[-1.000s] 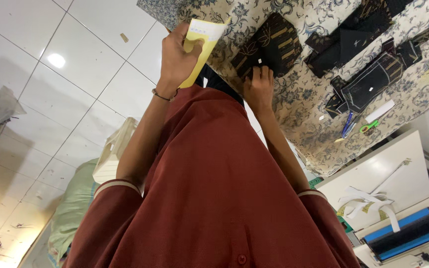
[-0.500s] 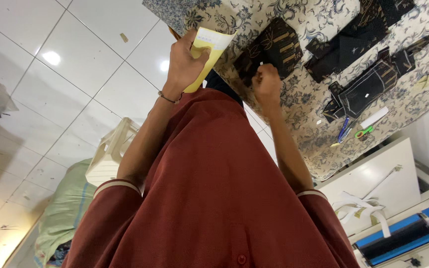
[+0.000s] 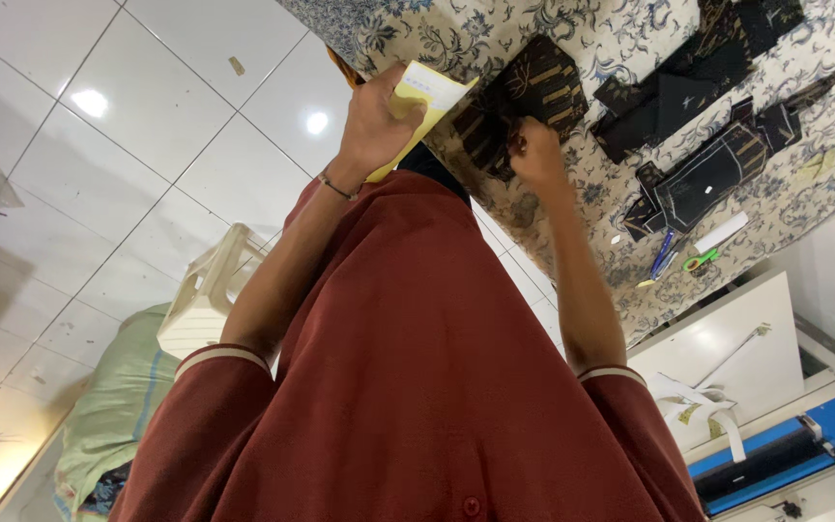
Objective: The person applies small white adhesive labels to several dark patterned fabric pieces laid out on a table. They peel each label from a yellow backing sheet and press it onto the fabric, handling the pieces one at a time.
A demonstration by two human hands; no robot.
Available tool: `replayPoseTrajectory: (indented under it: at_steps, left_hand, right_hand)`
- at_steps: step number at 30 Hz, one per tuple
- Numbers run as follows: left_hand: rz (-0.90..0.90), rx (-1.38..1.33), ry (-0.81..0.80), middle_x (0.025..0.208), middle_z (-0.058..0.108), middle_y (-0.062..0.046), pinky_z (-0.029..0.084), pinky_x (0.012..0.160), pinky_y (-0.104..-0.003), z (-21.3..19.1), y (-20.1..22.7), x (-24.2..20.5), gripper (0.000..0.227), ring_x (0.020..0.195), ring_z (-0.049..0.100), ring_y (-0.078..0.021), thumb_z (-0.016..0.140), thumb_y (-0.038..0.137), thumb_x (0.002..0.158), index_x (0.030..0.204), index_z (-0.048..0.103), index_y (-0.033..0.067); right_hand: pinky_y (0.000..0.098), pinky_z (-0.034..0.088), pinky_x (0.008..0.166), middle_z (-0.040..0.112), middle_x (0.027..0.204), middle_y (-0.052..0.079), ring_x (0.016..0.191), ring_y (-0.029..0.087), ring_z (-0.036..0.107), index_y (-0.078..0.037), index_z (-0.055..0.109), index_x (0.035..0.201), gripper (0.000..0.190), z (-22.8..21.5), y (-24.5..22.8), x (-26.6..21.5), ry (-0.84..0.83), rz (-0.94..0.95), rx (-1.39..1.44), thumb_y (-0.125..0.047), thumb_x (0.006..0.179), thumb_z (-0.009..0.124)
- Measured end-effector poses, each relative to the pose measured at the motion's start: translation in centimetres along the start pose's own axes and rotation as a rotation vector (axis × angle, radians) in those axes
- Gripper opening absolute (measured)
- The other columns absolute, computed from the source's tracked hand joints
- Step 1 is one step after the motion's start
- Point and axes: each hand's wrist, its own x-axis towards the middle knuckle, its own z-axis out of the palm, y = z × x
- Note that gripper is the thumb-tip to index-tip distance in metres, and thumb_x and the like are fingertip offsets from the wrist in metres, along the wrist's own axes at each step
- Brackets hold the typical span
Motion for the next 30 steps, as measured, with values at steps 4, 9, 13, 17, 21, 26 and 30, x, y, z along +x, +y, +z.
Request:
replayPoseTrajectory:
  at_steps: [4,9,13,17,21,26,30]
  left_hand:
    - [-0.097,0.083,-0.028,0.081,0.067,-0.019,0.054,0.073,-0.041,0.2,-0.1,0.2,0.022,0.072,0.067,-0.0270,0.074,0.010,0.087,0.096,0.060,-0.0042]
    - [-0.100,0.089,-0.044,0.079,0.067,-0.017,0.052,0.069,-0.041,0.5,-0.1,0.6,0.021,0.070,0.065,-0.0252,0.073,0.010,0.086,0.095,0.061,-0.0029]
    - [-0.130,0.066,-0.066,0.079,0.067,-0.015,0.053,0.068,-0.039,0.9,-0.4,0.5,0.021,0.070,0.066,-0.0231,0.074,0.012,0.086,0.095,0.062,-0.0035]
    - [-0.028,-0.021,-0.076,0.084,0.070,-0.012,0.053,0.069,-0.036,1.4,-0.7,0.5,0.026,0.073,0.067,-0.0196,0.076,0.010,0.084,0.104,0.066,-0.0038]
    - [-0.099,-0.052,-0.121,0.085,0.071,-0.011,0.052,0.067,-0.034,1.6,-1.6,0.8,0.024,0.072,0.065,-0.0169,0.079,0.011,0.085,0.101,0.069,-0.0031]
    - [-0.180,-0.182,-0.196,0.089,0.075,-0.007,0.055,0.069,-0.029,2.3,-2.0,1.4,0.027,0.074,0.067,-0.0127,0.082,0.010,0.086,0.108,0.073,-0.0022]
    - [-0.206,-0.441,-0.294,0.104,0.077,-0.002,0.059,0.080,-0.027,2.7,-1.2,1.2,0.035,0.088,0.071,-0.0091,0.079,0.005,0.087,0.120,0.070,-0.0004]
  right_hand:
    - [0.0440,0.046,0.067,0.057,0.085,0.024,0.074,0.031,0.057,0.006,0.053,0.083,0.011,0.6,0.2,0.1,0.073,-0.131,-0.050,0.009,0.082,0.063]
    - [0.0335,0.054,0.064,0.068,0.096,0.015,0.075,0.019,0.064,-0.002,0.064,0.093,0.011,-1.0,3.0,0.9,0.082,-0.044,0.074,0.006,0.085,0.061]
    - [0.0361,0.051,0.064,0.065,0.075,0.013,0.066,0.021,0.063,-0.002,0.064,0.093,0.008,-3.8,6.6,3.1,0.336,-0.239,0.042,0.005,0.091,0.067]
    - [0.0384,0.049,0.070,0.064,0.087,0.013,0.075,0.022,0.059,-0.003,0.063,0.108,0.002,-2.9,6.2,3.3,0.780,0.098,0.044,-0.005,0.108,0.062]
    - [0.0416,0.047,0.080,0.061,0.096,0.012,0.090,0.025,0.056,-0.003,0.060,0.115,0.012,0.2,0.0,0.3,1.001,-0.045,-0.057,-0.011,0.107,0.061]
    - [0.0416,0.048,0.098,0.062,0.113,0.013,0.110,0.025,0.058,-0.003,0.060,0.117,0.017,1.3,-10.4,-4.3,0.766,-0.325,0.046,-0.017,0.108,0.062]
    - [0.0430,0.043,0.093,0.061,0.113,0.015,0.106,0.030,0.056,-0.002,0.063,0.118,0.024,0.1,-16.6,-5.5,0.690,-0.378,0.013,-0.017,0.100,0.070]
